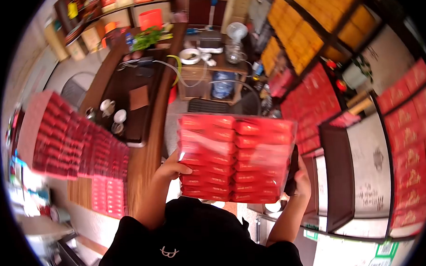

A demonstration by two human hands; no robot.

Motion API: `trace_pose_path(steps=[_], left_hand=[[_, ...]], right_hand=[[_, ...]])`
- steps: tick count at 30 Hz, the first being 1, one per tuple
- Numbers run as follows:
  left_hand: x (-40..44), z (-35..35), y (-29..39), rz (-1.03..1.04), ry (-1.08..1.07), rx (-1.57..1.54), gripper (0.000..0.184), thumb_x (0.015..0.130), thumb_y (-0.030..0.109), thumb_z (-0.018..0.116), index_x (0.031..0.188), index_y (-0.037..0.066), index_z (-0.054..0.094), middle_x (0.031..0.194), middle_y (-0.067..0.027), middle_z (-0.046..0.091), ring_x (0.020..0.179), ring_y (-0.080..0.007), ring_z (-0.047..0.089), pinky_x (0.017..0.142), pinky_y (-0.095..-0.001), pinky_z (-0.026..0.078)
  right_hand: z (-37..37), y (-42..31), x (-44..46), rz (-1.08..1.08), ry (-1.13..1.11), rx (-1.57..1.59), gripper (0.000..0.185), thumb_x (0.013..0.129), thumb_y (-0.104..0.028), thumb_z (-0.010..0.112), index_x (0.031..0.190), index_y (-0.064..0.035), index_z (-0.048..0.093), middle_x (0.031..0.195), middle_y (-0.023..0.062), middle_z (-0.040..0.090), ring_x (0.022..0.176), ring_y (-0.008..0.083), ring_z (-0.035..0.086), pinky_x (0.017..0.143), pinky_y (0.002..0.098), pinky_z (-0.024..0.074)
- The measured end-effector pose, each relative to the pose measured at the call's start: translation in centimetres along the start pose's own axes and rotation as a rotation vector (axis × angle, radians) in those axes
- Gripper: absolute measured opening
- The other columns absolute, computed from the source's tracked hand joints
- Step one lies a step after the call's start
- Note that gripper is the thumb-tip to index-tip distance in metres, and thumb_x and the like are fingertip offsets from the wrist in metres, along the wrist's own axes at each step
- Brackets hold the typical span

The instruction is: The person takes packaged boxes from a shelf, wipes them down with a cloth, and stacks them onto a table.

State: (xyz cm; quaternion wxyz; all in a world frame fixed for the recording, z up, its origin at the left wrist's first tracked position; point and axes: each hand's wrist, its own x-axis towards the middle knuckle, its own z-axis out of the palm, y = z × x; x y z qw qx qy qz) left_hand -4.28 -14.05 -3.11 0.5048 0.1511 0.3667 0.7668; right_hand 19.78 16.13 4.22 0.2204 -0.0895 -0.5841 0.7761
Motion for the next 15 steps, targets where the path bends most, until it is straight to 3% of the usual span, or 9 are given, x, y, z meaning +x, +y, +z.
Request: trace_pose_path(steps=[1,4,7,10,11,12,14,15], left_hand=[[-1.3,0.5,1.4,0.051,0.020,0.066,0.086,0.059,0.003,0.074,0.138,-0.002,0.041,0.128,-0.0143,0.056,0.120,-0.0250,0.054,0.098,-0.0379,0.046],[-4.6,-1.5,4.3,0.108,0.022,0.220,0.105,0.062,0.015,0.083,0.148,-0.001,0.025,0.140,-0.0113,0.047,0.130,-0.0218,0.045,0.110,-0.0363,0.032],[-9.2,-3.8,4.9,0.221,0.094,0.043,0.128,0.056,0.037,0.092,0.153,0.002,0.016,0.152,-0.0118,0.034,0.138,-0.0230,0.036,0.114,-0.0389,0.025],[-14.1,-7.3,3.8,0.289,0.053,0.083,0.135,0.053,0.040,0.094,0.154,0.005,0.013,0.156,-0.0100,0.027,0.141,-0.0234,0.033,0.116,-0.0408,0.022],[-15.9,-9.5,2.8,0.293,0.027,0.135,0.132,0.056,0.029,0.095,0.155,0.007,0.011,0.159,-0.0095,0.021,0.140,-0.0237,0.034,0.115,-0.0420,0.026],[-17.9,-10.4,2.2,0.331,0.073,0.116,0.132,0.056,0.029,0.095,0.155,0.007,0.011,0.159,-0.0095,0.021,0.140,-0.0237,0.034,0.115,-0.0420,0.026],[-21.8,-11.6,1.1,0.207,0.072,0.042,0.127,0.059,0.013,0.093,0.155,0.007,0.010,0.158,-0.0112,0.023,0.137,-0.0235,0.039,0.113,-0.0409,0.032],[-23.6,-11.8,0.5,0.246,0.092,0.012,0.119,0.062,0.004,0.090,0.154,0.005,0.015,0.154,-0.0123,0.033,0.132,-0.0223,0.045,0.104,-0.0380,0.043]], right_hand=[[0.2,1.5,1.1,0.075,0.044,-0.043,0.118,0.061,-0.053,0.089,0.148,0.0012,0.031,0.146,0.0090,0.042,0.136,0.0215,0.040,0.112,0.0376,0.0296],[4.1,4.8,4.2,0.199,0.085,-0.110,0.092,0.069,-0.029,0.089,0.141,-0.0002,0.041,0.132,0.0078,0.055,0.121,0.0213,0.054,0.103,0.0363,0.0421],[7.6,9.1,6.7,0.256,0.039,-0.022,0.080,0.072,-0.021,0.085,0.138,-0.0004,0.044,0.125,0.0088,0.060,0.113,0.0222,0.059,0.099,0.0366,0.0457],[11.4,12.3,8.3,0.407,-0.078,0.112,0.074,0.074,-0.018,0.083,0.135,-0.0004,0.046,0.125,0.0106,0.061,0.109,0.0234,0.062,0.096,0.0385,0.0484],[12.5,13.5,8.8,0.437,-0.129,0.097,0.074,0.074,-0.018,0.083,0.135,-0.0004,0.046,0.125,0.0106,0.061,0.109,0.0234,0.062,0.096,0.0385,0.0484],[13.8,14.7,9.2,0.490,-0.183,0.107,0.073,0.073,-0.020,0.083,0.135,-0.0001,0.047,0.124,0.0111,0.061,0.108,0.0238,0.062,0.095,0.0391,0.0490],[16.4,17.3,10.3,0.597,-0.294,0.126,0.072,0.073,-0.022,0.083,0.133,0.0003,0.049,0.122,0.0119,0.062,0.107,0.0245,0.063,0.093,0.0405,0.0504],[17.6,18.8,10.8,0.643,-0.372,0.103,0.075,0.072,-0.024,0.084,0.134,0.0001,0.048,0.123,0.0120,0.062,0.106,0.0250,0.063,0.092,0.0403,0.0508]])
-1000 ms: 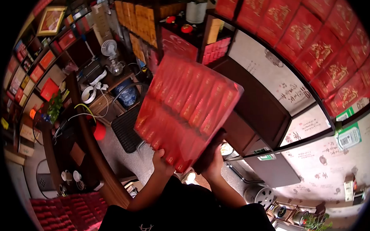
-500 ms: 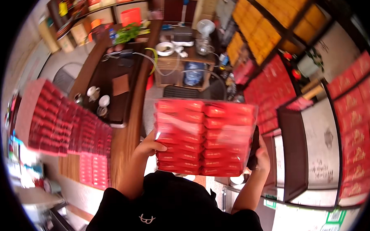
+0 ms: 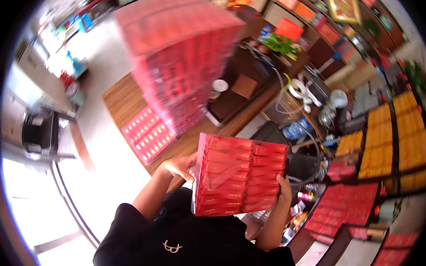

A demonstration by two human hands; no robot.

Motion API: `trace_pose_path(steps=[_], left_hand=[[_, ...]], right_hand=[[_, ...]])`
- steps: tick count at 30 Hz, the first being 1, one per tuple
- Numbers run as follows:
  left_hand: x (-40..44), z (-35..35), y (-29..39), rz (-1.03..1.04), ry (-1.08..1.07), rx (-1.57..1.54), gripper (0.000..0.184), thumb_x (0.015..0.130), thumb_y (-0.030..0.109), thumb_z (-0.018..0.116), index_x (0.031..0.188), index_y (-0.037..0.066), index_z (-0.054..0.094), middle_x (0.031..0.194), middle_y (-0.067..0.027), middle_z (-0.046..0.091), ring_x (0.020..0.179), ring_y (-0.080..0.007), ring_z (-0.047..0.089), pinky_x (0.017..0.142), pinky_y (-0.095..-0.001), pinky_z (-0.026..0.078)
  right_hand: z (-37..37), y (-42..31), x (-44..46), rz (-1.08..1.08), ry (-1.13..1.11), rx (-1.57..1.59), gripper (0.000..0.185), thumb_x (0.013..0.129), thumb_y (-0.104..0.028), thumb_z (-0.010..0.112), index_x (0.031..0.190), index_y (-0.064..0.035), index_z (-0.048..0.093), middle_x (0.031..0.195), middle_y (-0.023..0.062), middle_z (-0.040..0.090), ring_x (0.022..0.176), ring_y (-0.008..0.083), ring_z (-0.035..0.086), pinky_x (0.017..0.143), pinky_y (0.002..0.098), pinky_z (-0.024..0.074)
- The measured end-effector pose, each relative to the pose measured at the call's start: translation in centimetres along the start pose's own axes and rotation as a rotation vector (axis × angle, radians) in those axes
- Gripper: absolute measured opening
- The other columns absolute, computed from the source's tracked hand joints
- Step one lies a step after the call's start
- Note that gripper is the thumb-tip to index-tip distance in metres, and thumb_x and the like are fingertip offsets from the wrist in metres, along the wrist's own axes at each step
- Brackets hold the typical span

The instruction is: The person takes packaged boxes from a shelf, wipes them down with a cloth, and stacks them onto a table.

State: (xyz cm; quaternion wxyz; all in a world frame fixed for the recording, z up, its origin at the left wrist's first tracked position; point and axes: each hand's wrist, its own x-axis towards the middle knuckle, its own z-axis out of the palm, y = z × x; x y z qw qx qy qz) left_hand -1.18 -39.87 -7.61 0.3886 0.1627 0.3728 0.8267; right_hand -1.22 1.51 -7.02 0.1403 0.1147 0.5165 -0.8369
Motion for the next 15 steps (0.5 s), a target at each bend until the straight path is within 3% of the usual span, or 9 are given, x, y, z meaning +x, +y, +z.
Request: trace_pose_path(steps=[1,3,4,8,9,10,12,13,15], left_hand=[[-1.8,-0.4,-0.3,0.039,0.045,-0.013,0.119,0.062,0.004,0.090,0.154,0.005,0.015,0.154,-0.0123,0.033,0.132,-0.0223,0.045,0.104,-0.0380,0.043],[-5.6,-1.5,-1.0,0.096,0.101,0.133,0.112,0.060,0.007,0.092,0.150,0.002,0.025,0.146,-0.0119,0.046,0.129,-0.0208,0.047,0.102,-0.0361,0.044],[-7.8,-0.5,-0.1,0.048,0.170,0.000,0.105,0.059,0.007,0.092,0.146,0.000,0.033,0.139,-0.0117,0.053,0.127,-0.0196,0.049,0.104,-0.0351,0.043],[-15.0,-2.3,-3.8,0.366,0.397,-0.119,0.111,0.055,0.016,0.094,0.145,-0.003,0.034,0.139,-0.0125,0.053,0.125,-0.0215,0.052,0.108,-0.0366,0.038],[-16.7,-2.8,-5.1,0.492,0.471,-0.114,0.109,0.061,0.029,0.092,0.146,-0.003,0.033,0.140,-0.0136,0.051,0.128,-0.0238,0.050,0.110,-0.0386,0.037],[-18.4,-2.5,-6.0,0.532,0.596,-0.187,0.105,0.067,0.041,0.086,0.146,-0.003,0.032,0.143,-0.0147,0.049,0.131,-0.0261,0.047,0.111,-0.0405,0.036],[-21.2,-2.9,-8.8,0.645,0.765,-0.346,0.104,0.080,0.072,0.059,0.148,-0.001,0.030,0.149,-0.0182,0.041,0.137,-0.0321,0.040,0.113,-0.0468,0.033],[-21.6,-2.3,-9.3,0.833,0.717,-0.597,0.103,0.083,0.077,0.048,0.150,0.002,0.028,0.152,-0.0178,0.037,0.139,-0.0341,0.036,0.114,-0.0499,0.032],[-22.1,-2.3,-10.6,1.135,0.700,-0.594,0.101,0.082,0.078,0.047,0.151,0.006,0.028,0.153,-0.0152,0.037,0.140,-0.0339,0.036,0.114,-0.0506,0.031]], right_hand=[[1.1,0.5,1.4,0.035,-0.043,-0.025,0.075,0.072,-0.024,0.084,0.134,0.0001,0.048,0.123,0.0120,0.062,0.106,0.0250,0.063,0.092,0.0403,0.0508],[4.3,2.2,3.6,0.092,-0.165,-0.029,0.080,0.072,-0.025,0.084,0.137,-0.0001,0.045,0.126,0.0118,0.060,0.109,0.0248,0.061,0.093,0.0409,0.0493],[8.3,2.1,3.5,0.102,-0.188,0.003,0.082,0.073,-0.027,0.084,0.138,-0.0003,0.043,0.129,0.0113,0.058,0.113,0.0242,0.059,0.094,0.0413,0.0474],[13.7,5.8,8.9,0.232,-0.445,-0.217,0.073,0.081,-0.032,0.079,0.138,-0.0020,0.045,0.127,0.0101,0.058,0.111,0.0214,0.058,0.092,0.0392,0.0471],[14.6,7.2,9.8,0.256,-0.478,-0.232,0.073,0.081,-0.032,0.079,0.138,-0.0020,0.045,0.127,0.0101,0.058,0.111,0.0214,0.058,0.092,0.0392,0.0471],[17.1,8.2,9.9,0.357,-0.470,-0.274,0.071,0.083,-0.034,0.077,0.138,-0.0025,0.045,0.127,0.0101,0.058,0.110,0.0206,0.059,0.091,0.0379,0.0474],[21.7,10.1,9.3,0.533,-0.451,-0.344,0.066,0.087,-0.038,0.073,0.137,-0.0041,0.047,0.125,0.0111,0.059,0.109,0.0198,0.060,0.090,0.0354,0.0489],[22.7,12.0,9.5,0.652,-0.440,-0.302,0.063,0.088,-0.038,0.071,0.136,-0.0051,0.048,0.126,0.0102,0.059,0.111,0.0212,0.059,0.093,0.0362,0.0485],[23.3,18.1,9.4,0.731,-0.382,-0.101,0.064,0.090,-0.037,0.070,0.139,-0.0062,0.044,0.130,0.0092,0.055,0.117,0.0226,0.056,0.097,0.0383,0.0469]])
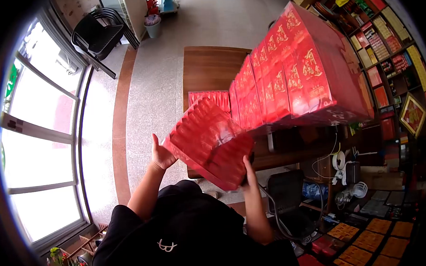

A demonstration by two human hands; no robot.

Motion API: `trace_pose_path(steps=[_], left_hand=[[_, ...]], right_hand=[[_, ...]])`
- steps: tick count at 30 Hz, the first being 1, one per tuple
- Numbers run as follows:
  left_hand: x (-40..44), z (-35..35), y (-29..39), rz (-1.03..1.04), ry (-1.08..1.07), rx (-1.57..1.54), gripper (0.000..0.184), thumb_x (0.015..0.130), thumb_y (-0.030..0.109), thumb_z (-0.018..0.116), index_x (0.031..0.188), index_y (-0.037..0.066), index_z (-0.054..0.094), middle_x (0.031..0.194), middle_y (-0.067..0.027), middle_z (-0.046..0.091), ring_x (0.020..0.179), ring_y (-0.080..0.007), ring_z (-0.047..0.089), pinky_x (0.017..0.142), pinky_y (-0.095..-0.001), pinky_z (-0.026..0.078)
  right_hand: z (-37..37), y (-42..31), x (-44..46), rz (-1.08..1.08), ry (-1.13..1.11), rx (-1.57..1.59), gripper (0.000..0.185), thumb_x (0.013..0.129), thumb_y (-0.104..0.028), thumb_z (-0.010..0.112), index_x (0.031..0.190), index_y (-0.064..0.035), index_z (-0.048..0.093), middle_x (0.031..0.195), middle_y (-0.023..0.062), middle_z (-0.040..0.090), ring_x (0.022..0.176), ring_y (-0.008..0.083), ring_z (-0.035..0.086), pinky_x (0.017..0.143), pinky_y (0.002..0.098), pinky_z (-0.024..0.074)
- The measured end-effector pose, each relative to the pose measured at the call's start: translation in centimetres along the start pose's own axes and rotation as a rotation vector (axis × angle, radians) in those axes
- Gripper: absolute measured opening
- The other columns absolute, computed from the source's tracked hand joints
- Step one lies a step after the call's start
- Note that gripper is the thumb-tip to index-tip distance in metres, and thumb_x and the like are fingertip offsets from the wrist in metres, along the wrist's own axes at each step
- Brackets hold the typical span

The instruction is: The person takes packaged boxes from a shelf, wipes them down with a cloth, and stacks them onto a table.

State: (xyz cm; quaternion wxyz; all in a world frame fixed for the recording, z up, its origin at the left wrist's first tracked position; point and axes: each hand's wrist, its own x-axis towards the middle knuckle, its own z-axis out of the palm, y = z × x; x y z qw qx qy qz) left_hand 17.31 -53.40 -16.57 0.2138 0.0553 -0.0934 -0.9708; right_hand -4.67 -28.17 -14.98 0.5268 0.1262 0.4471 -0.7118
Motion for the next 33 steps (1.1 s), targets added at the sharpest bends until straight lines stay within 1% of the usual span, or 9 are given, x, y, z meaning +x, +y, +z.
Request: trace_pose_path(steps=[4,6,11,16,25,27,28,30,33], left_hand=[[1.5,-1.3,-1.1,0.041,0.292,0.477,0.082,0.088,0.055,0.063,0.150,0.019,0.024,0.147,-0.0082,0.042,0.132,-0.0267,0.043,0.105,-0.0484,0.039],[4.7,-1.6,-2.1,-0.022,0.633,0.616,0.081,0.080,0.016,0.077,0.142,0.017,0.024,0.133,-0.0087,0.048,0.115,-0.0262,0.055,0.085,-0.0471,0.054],[10.9,-4.1,-0.7,0.091,0.545,0.566,0.085,0.078,0.001,0.073,0.143,0.020,0.022,0.129,-0.0106,0.051,0.109,-0.0274,0.059,0.087,-0.0527,0.055],[16.9,-10.3,1.0,0.005,0.521,0.584,0.093,0.079,0.000,0.073,0.150,0.022,0.018,0.121,-0.0068,0.058,0.106,-0.0245,0.061,0.085,-0.0506,0.055],[21.9,-21.0,0.0,0.102,0.451,0.725,0.078,0.079,0.011,0.077,0.144,0.009,0.034,0.122,-0.0099,0.059,0.103,-0.0229,0.062,0.088,-0.0400,0.053],[22.3,-25.2,0.2,-0.205,0.640,1.206,0.087,0.080,0.029,0.079,0.148,0.004,0.030,0.139,-0.0204,0.048,0.122,-0.0312,0.053,0.101,-0.0439,0.045],[22.6,-22.7,-0.2,-0.205,0.631,1.212,0.087,0.080,0.029,0.079,0.148,0.004,0.030,0.139,-0.0204,0.048,0.122,-0.0312,0.053,0.101,-0.0439,0.045],[23.0,-12.1,-1.5,0.091,1.071,1.729,0.097,0.079,0.045,0.076,0.149,-0.001,0.028,0.151,-0.0277,0.031,0.140,-0.0380,0.033,0.113,-0.0448,0.031],[25.6,1.3,-1.8,0.398,0.472,1.490,0.081,0.092,0.037,0.066,0.149,-0.004,0.026,0.160,-0.0225,0.011,0.149,-0.0305,0.016,0.118,-0.0366,0.020]], right_hand=[[3.4,6.7,5.6,-0.183,0.006,0.085,0.072,0.088,-0.035,0.072,0.144,-0.0086,0.035,0.139,0.0092,0.047,0.125,0.0258,0.050,0.104,0.0441,0.0434],[4.3,8.3,7.6,-0.131,0.076,0.089,0.076,0.088,-0.038,0.072,0.147,-0.0090,0.033,0.144,0.0080,0.044,0.130,0.0250,0.045,0.108,0.0444,0.0402],[1.0,8.7,12.4,-0.145,0.100,-0.126,0.063,0.088,-0.037,0.073,0.136,-0.0071,0.045,0.129,0.0077,0.055,0.116,0.0216,0.056,0.099,0.0393,0.0471],[-2.0,7.7,10.5,-0.022,0.089,-0.211,0.048,0.090,-0.027,0.073,0.126,-0.0064,0.051,0.112,0.0076,0.062,0.098,0.0202,0.064,0.087,0.0366,0.0534],[-5.1,9.0,8.7,-0.012,0.162,-0.056,0.041,0.094,-0.020,0.067,0.127,-0.0032,0.049,0.113,0.0101,0.062,0.100,0.0239,0.064,0.083,0.0397,0.0550],[-5.9,8.0,9.1,-0.118,0.297,-0.034,0.043,0.094,-0.025,0.067,0.127,-0.0036,0.050,0.113,0.0082,0.061,0.101,0.0223,0.063,0.085,0.0380,0.0539],[-3.3,5.2,7.2,-0.232,0.331,0.031,0.047,0.094,-0.031,0.067,0.128,-0.0043,0.050,0.118,0.0071,0.059,0.105,0.0207,0.061,0.086,0.0359,0.0525],[-1.7,-0.5,5.6,-0.529,0.441,0.137,0.058,0.093,-0.040,0.065,0.134,-0.0036,0.047,0.126,0.0068,0.055,0.112,0.0206,0.057,0.090,0.0350,0.0506],[-3.5,-11.8,2.8,-0.940,0.621,0.098,0.070,0.094,-0.052,0.059,0.143,-0.0051,0.040,0.138,0.0083,0.051,0.119,0.0224,0.055,0.101,0.0377,0.0459]])
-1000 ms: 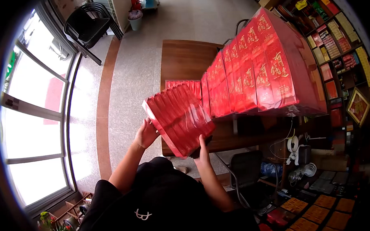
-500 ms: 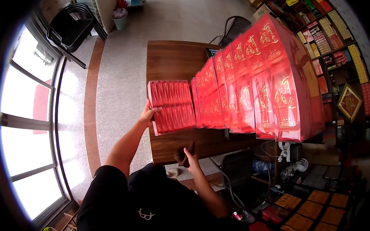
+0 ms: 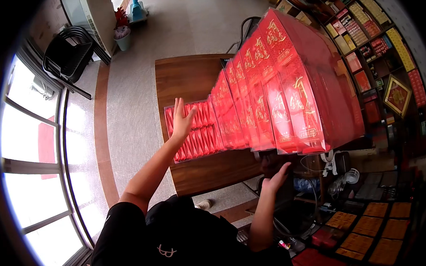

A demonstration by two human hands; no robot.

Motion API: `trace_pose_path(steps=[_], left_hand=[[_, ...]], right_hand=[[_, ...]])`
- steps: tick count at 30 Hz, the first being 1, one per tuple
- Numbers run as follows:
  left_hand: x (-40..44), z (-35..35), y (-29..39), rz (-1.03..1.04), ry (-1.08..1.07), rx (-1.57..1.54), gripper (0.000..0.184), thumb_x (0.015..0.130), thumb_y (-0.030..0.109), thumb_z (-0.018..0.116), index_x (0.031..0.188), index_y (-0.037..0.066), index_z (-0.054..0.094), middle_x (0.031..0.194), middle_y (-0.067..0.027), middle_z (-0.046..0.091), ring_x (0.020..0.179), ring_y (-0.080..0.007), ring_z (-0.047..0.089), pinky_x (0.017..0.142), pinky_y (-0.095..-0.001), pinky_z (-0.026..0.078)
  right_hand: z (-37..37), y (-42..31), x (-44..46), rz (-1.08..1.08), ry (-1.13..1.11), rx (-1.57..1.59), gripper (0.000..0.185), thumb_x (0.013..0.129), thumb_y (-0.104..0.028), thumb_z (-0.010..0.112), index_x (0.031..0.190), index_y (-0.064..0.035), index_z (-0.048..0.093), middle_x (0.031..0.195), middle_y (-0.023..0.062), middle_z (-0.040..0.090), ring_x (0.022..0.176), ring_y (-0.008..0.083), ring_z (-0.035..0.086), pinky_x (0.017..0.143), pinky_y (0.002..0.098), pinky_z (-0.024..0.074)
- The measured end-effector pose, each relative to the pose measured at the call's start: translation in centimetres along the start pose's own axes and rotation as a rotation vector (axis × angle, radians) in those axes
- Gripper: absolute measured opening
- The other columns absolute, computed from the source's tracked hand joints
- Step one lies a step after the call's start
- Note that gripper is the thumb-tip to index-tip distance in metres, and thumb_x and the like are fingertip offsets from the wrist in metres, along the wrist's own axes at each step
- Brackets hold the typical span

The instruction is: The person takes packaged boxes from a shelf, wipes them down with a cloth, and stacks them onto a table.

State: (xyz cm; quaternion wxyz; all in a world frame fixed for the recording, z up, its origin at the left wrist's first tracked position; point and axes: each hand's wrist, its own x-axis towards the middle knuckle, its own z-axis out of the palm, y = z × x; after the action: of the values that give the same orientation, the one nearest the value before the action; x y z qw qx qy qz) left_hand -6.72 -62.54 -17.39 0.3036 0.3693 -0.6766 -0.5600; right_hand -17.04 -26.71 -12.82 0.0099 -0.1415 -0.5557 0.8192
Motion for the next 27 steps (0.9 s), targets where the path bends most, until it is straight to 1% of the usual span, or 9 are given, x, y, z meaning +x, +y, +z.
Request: trace_pose_path(steps=[5,7,9,12,15,16,22,25,27], left_hand=[[-4.9,1.6,24.2,0.467,-0.343,-0.383,0.083,0.097,0.033,0.059,0.153,-0.004,0.008,0.162,-0.0213,-0.002,0.150,-0.0276,-0.002,0.120,-0.0375,0.008],[-6.7,2.2,29.3,0.297,-0.480,-0.655,0.094,0.097,0.040,0.058,0.151,-0.008,-0.003,0.161,-0.0232,-0.007,0.150,-0.0275,-0.008,0.120,-0.0369,0.002],[-6.6,3.3,31.1,0.284,-0.521,-0.690,0.106,0.093,0.048,0.060,0.148,-0.011,-0.009,0.159,-0.0269,-0.011,0.149,-0.0285,-0.011,0.119,-0.0368,-0.001],[-6.5,5.1,32.1,0.195,-0.562,-0.706,0.114,0.090,0.052,0.063,0.147,-0.011,-0.012,0.157,-0.0288,-0.016,0.148,-0.0288,-0.016,0.119,-0.0363,-0.002],[-7.4,5.5,33.3,0.148,-0.516,-0.817,0.083,0.089,0.036,0.064,0.142,-0.008,0.019,0.143,-0.0240,0.034,0.134,-0.0289,0.035,0.110,-0.0356,0.031],[-7.8,5.2,33.9,0.081,-0.497,-0.847,0.064,0.088,0.027,0.062,0.134,-0.001,0.028,0.126,-0.0154,0.044,0.115,-0.0211,0.046,0.098,-0.0343,0.042],[-8.8,0.4,34.8,0.257,-0.578,-1.084,0.062,0.088,0.014,0.053,0.144,0.000,0.031,0.130,-0.0116,0.050,0.118,-0.0174,0.049,0.100,-0.0328,0.041],[-11.4,-5.6,33.7,0.182,-0.505,-1.207,0.060,0.088,0.016,0.046,0.143,-0.003,0.035,0.136,-0.0173,0.050,0.124,-0.0247,0.052,0.106,-0.0368,0.041],[-11.1,-10.5,29.5,0.067,-0.577,-1.467,0.060,0.086,0.020,0.049,0.140,-0.003,0.039,0.132,-0.0212,0.054,0.115,-0.0295,0.059,0.101,-0.0404,0.049]], right_hand=[[8.0,-19.2,1.9,-0.281,-0.229,0.250,0.072,0.095,-0.060,0.047,0.146,-0.0096,0.039,0.145,0.0066,0.047,0.127,0.0235,0.050,0.105,0.0398,0.0420],[10.3,-22.8,1.0,-0.228,-0.293,0.195,0.073,0.095,-0.061,0.047,0.147,-0.0101,0.038,0.146,0.0063,0.046,0.128,0.0236,0.049,0.105,0.0406,0.0409],[10.5,-23.6,2.2,-0.237,-0.225,-0.040,0.081,0.091,-0.064,0.054,0.148,-0.0082,0.036,0.148,0.0052,0.044,0.132,0.0231,0.045,0.107,0.0396,0.0379],[10.0,-23.9,2.7,-0.250,-0.422,-0.108,0.083,0.089,-0.062,0.058,0.147,-0.0063,0.037,0.148,0.0060,0.044,0.131,0.0231,0.045,0.106,0.0393,0.0380],[10.0,-23.2,3.2,-0.244,-0.392,-0.049,0.079,0.089,-0.058,0.062,0.144,-0.0053,0.039,0.144,0.0068,0.046,0.127,0.0230,0.049,0.101,0.0384,0.0441],[10.5,-23.4,1.9,-0.245,-0.257,-0.059,0.078,0.090,-0.054,0.063,0.145,-0.0050,0.037,0.142,0.0083,0.047,0.126,0.0233,0.050,0.099,0.0394,0.0463],[11.1,-22.8,-4.6,-0.437,-0.357,0.011,0.081,0.090,-0.050,0.065,0.147,-0.0035,0.031,0.148,0.0120,0.039,0.130,0.0280,0.046,0.106,0.0429,0.0402],[10.5,-21.4,-9.3,-0.488,-0.391,-0.053,0.100,0.082,-0.056,0.072,0.150,0.0010,0.025,0.148,0.0148,0.038,0.133,0.0248,0.042,0.108,0.0396,0.0360],[9.9,-19.0,-12.4,-0.598,-0.627,-0.069,0.087,0.087,-0.044,0.073,0.147,0.0028,0.030,0.137,0.0111,0.048,0.123,0.0198,0.049,0.104,0.0339,0.0382]])
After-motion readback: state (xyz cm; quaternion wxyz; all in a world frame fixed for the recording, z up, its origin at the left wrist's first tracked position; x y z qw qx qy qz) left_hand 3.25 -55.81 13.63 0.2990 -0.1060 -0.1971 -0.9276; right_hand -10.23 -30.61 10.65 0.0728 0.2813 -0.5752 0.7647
